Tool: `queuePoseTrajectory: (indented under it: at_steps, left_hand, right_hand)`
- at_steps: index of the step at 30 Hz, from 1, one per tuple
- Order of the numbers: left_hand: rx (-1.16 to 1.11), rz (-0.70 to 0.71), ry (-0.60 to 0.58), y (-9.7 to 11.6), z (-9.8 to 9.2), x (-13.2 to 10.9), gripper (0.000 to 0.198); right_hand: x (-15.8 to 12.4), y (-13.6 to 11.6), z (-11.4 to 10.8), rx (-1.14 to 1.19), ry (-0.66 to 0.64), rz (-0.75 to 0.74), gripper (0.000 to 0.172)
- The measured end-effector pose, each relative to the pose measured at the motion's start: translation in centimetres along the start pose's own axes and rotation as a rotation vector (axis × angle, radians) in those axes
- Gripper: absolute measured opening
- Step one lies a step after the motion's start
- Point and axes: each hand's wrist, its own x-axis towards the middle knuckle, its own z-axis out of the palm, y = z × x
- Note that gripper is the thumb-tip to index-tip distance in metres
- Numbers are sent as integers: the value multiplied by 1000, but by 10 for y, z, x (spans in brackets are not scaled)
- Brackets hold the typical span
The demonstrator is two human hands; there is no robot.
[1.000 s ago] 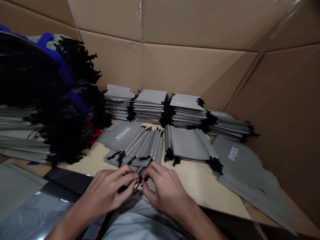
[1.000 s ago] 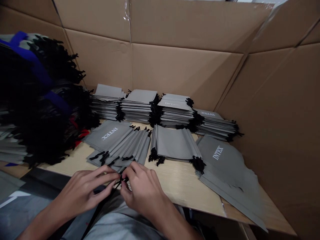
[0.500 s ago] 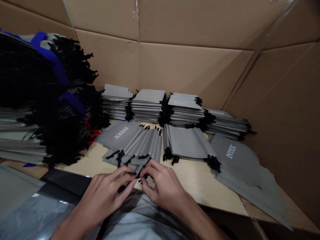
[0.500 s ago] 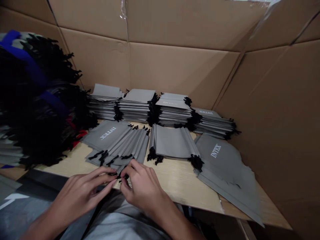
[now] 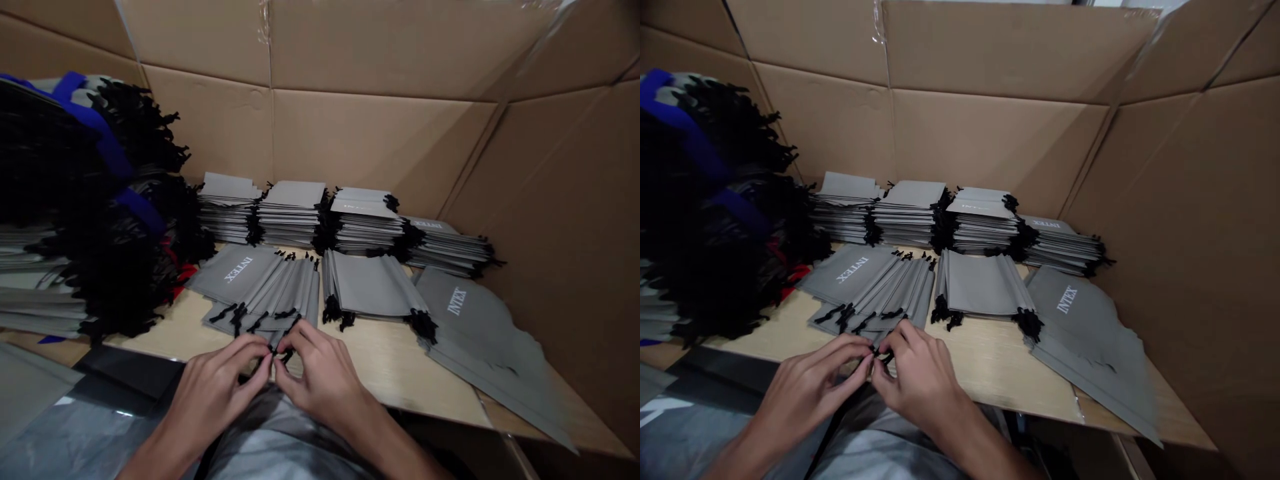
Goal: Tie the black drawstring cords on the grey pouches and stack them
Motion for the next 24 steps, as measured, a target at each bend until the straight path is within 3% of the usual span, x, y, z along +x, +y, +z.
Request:
queuePoseTrajectory:
  at_steps: [8, 16, 24]
  left_hand:
    - [-169, -133, -28, -2, 6, -4, 23]
    - [-270, -95, -28, -4, 10, -11, 19]
    - [-244, -24, 11, -6, 9, -9, 20]
  right_hand:
    - [-2, -5, 9, -90, 55, 25, 8]
    - [-6, -9, 11, -169, 59, 17, 10]
    - [0, -6, 4, -205, -55, 17, 18]
